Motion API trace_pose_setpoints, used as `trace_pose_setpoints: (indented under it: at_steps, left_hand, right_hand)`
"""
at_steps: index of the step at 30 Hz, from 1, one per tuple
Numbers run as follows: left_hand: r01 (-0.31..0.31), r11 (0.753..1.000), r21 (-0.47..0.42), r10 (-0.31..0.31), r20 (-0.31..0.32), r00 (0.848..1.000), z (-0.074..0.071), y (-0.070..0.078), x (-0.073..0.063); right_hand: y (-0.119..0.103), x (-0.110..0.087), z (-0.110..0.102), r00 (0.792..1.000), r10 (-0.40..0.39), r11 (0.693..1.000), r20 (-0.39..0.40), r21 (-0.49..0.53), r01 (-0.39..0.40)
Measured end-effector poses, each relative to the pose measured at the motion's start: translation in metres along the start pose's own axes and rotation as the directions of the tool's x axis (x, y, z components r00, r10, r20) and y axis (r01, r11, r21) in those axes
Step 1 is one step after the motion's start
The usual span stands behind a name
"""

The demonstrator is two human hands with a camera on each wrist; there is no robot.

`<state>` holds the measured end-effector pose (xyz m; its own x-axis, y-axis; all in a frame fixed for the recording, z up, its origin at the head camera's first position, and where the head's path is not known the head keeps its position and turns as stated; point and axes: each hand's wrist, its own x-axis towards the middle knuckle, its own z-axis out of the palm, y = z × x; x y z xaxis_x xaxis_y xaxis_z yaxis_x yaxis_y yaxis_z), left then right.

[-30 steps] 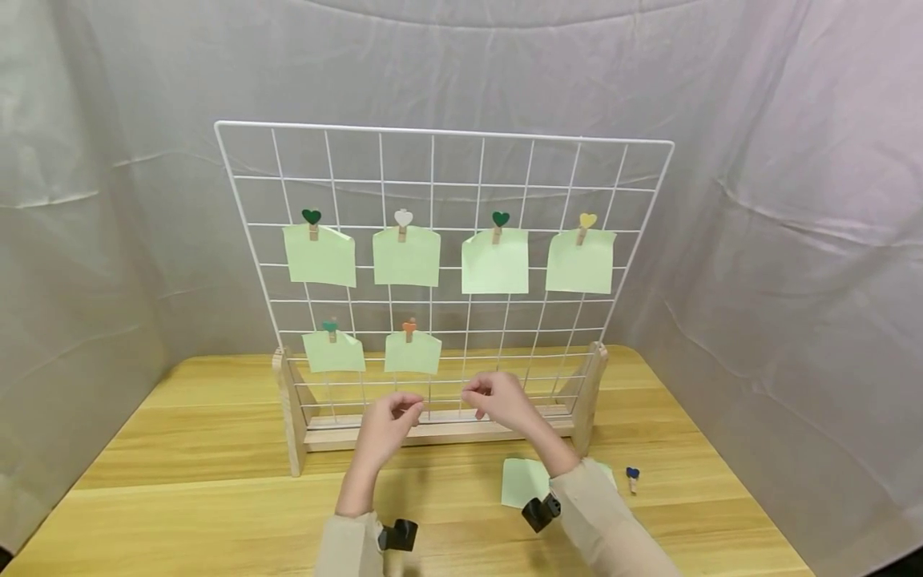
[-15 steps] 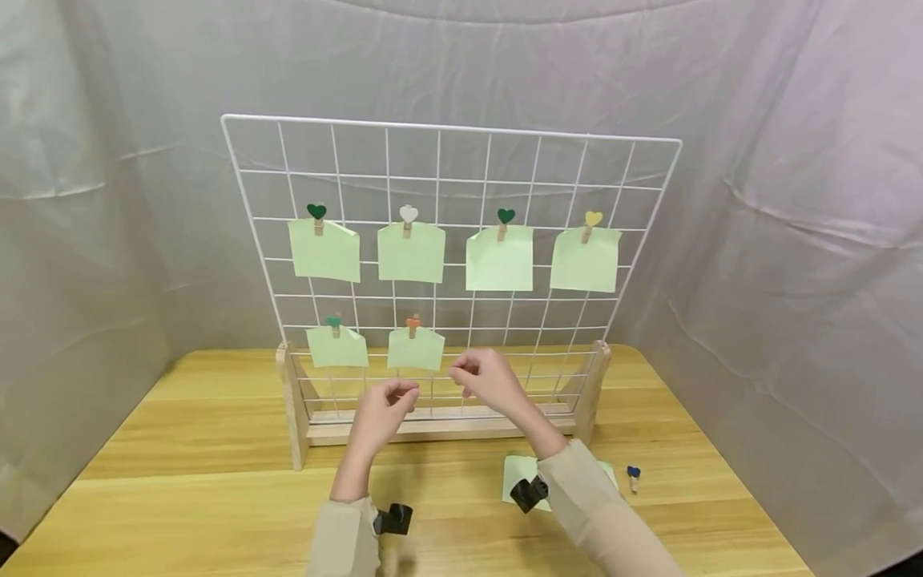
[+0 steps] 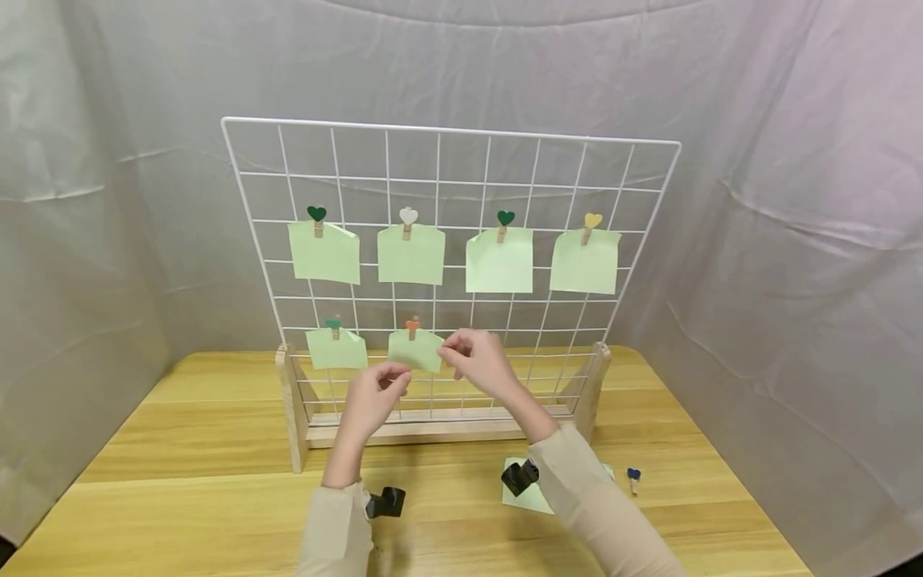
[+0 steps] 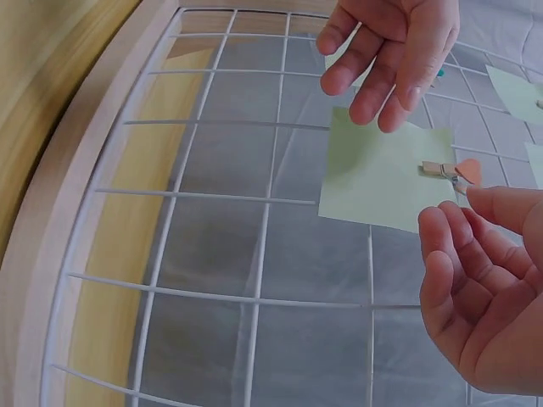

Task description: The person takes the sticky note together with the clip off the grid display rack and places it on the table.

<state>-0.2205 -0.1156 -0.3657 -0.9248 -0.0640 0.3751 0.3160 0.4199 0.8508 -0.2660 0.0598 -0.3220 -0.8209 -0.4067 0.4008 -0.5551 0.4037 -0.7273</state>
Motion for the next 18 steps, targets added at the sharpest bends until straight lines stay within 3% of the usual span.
trace_pose_setpoints:
  at_steps: [18]
  left_hand:
    - [-0.028, 0.999, 0.027, 0.029, -0.041, 0.999, -0.019, 0.013, 0.008]
  right_hand:
    - [-0.015, 0.015, 0.003, 0.997, -0.072, 0.997, -0.030, -0.002, 0.072]
